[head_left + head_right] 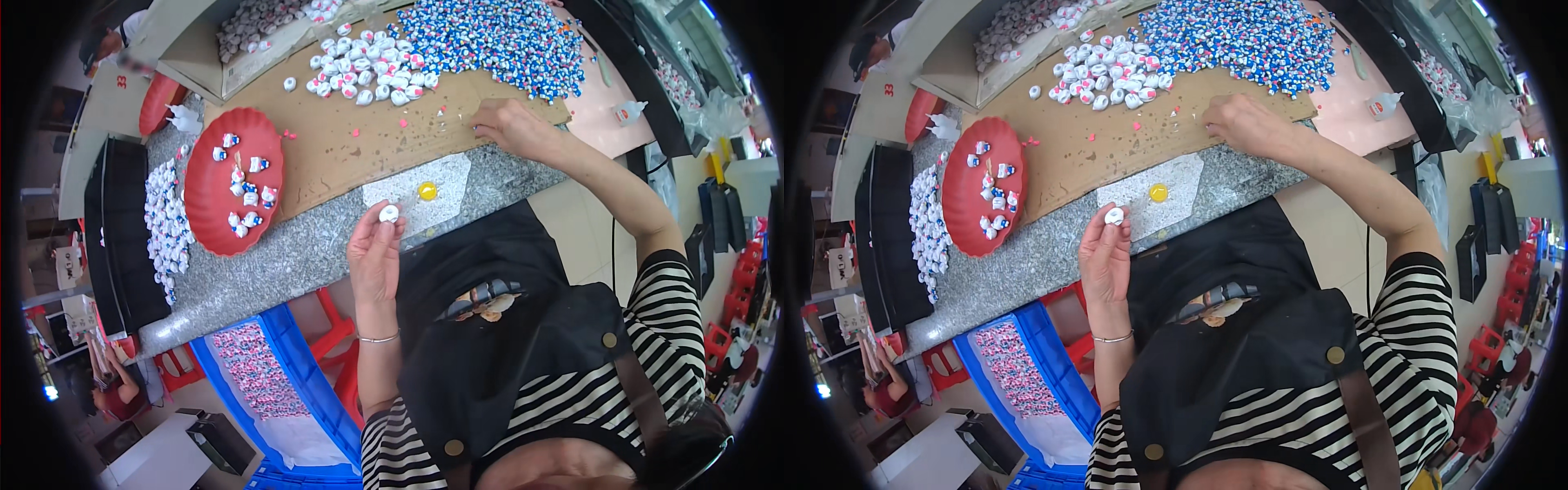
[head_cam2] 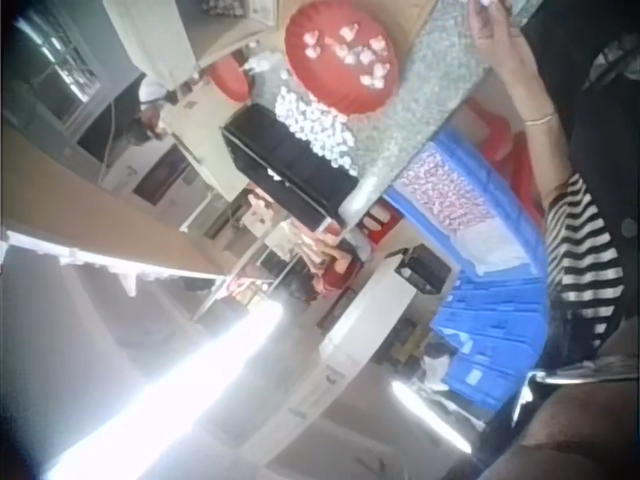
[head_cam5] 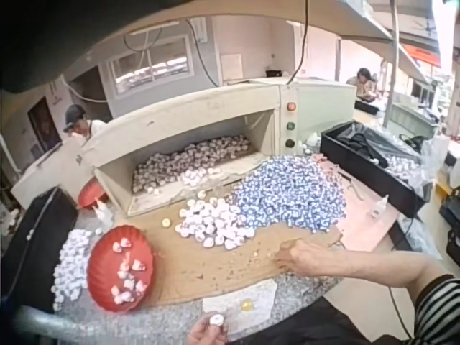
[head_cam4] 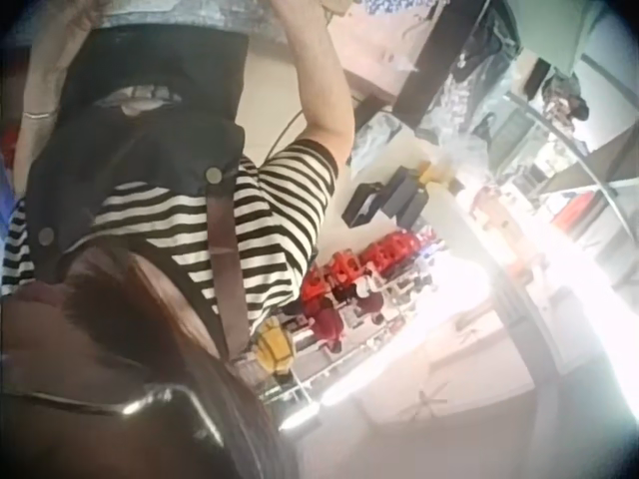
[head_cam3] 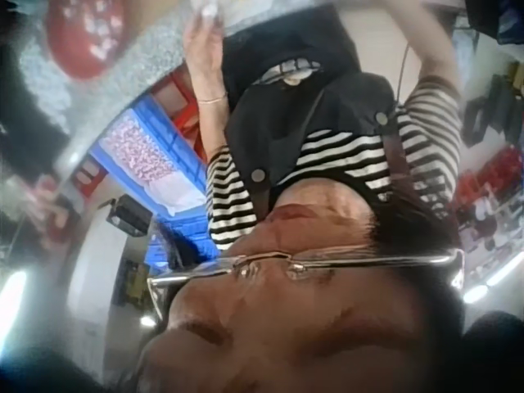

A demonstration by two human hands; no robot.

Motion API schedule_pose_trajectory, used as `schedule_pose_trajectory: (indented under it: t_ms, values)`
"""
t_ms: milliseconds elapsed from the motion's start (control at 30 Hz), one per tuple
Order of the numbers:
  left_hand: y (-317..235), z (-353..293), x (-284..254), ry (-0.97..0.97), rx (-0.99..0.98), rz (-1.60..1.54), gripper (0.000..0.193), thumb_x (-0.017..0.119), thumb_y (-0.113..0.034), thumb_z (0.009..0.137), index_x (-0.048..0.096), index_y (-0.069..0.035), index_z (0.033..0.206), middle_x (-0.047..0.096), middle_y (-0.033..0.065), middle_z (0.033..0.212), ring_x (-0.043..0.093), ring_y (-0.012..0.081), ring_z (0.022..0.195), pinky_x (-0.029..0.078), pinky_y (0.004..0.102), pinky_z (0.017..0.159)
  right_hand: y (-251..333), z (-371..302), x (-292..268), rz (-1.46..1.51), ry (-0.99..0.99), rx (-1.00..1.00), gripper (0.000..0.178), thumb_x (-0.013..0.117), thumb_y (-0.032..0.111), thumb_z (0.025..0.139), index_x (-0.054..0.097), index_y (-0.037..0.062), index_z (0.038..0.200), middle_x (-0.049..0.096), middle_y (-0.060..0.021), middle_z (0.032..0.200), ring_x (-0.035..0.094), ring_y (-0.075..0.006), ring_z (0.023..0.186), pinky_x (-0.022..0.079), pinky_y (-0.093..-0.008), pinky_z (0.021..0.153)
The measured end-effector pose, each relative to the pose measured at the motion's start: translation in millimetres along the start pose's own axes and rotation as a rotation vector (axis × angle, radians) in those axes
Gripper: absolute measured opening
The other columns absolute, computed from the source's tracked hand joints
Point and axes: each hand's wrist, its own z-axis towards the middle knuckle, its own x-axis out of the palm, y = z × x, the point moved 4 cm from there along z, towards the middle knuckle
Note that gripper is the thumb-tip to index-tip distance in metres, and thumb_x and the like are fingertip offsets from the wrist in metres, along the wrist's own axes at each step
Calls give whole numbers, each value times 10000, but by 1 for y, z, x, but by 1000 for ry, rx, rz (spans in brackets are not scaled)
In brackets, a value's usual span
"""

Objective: The person assembles small figurines by applying glue and joining parts together by hand, placing the assembled figurines onto a red tray. The person also transfers components between storage containers and the table using trays.

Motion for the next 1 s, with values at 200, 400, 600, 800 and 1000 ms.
schedule_pose_trajectory:
  t_ms: [200,400,600,800,1000]
  values:
    - [-18,-11,-2,-33,96,166,305,592,35,852,566,19,1155,628,117,1055,611,154,930,500,270,840,57,-8,13,192,46,-134,114,632,89,780,639,7,859,627,-133,842,615,-313,805,495,-388,675]
    - [-22,-14,5,-34,173,286,334,607,77,825,563,36,1153,625,105,1056,609,147,951,494,266,855,95,4,27,108,-9,-360,133,598,46,706,607,31,838,579,-107,780,598,-295,782,488,-397,667]
    - [-15,-11,3,-30,213,400,370,633,102,791,564,31,1147,636,102,1032,622,157,934,503,269,851,90,5,41,23,68,-403,131,585,22,674,573,37,803,529,-107,748,575,-299,772,475,-406,651]
    - [0,-2,10,-36,282,521,341,635,123,775,577,38,1100,581,84,1056,606,132,927,516,235,819,92,-2,26,86,-85,-323,135,611,29,695,609,43,829,567,-122,756,590,-318,740,486,-396,637]
    - [8,2,27,-18,470,785,335,662,96,756,605,19,1077,575,104,1054,614,147,909,539,248,778,83,-11,29,816,12,364,100,654,62,829,678,-3,902,646,-75,791,626,-134,744,492,-275,650]
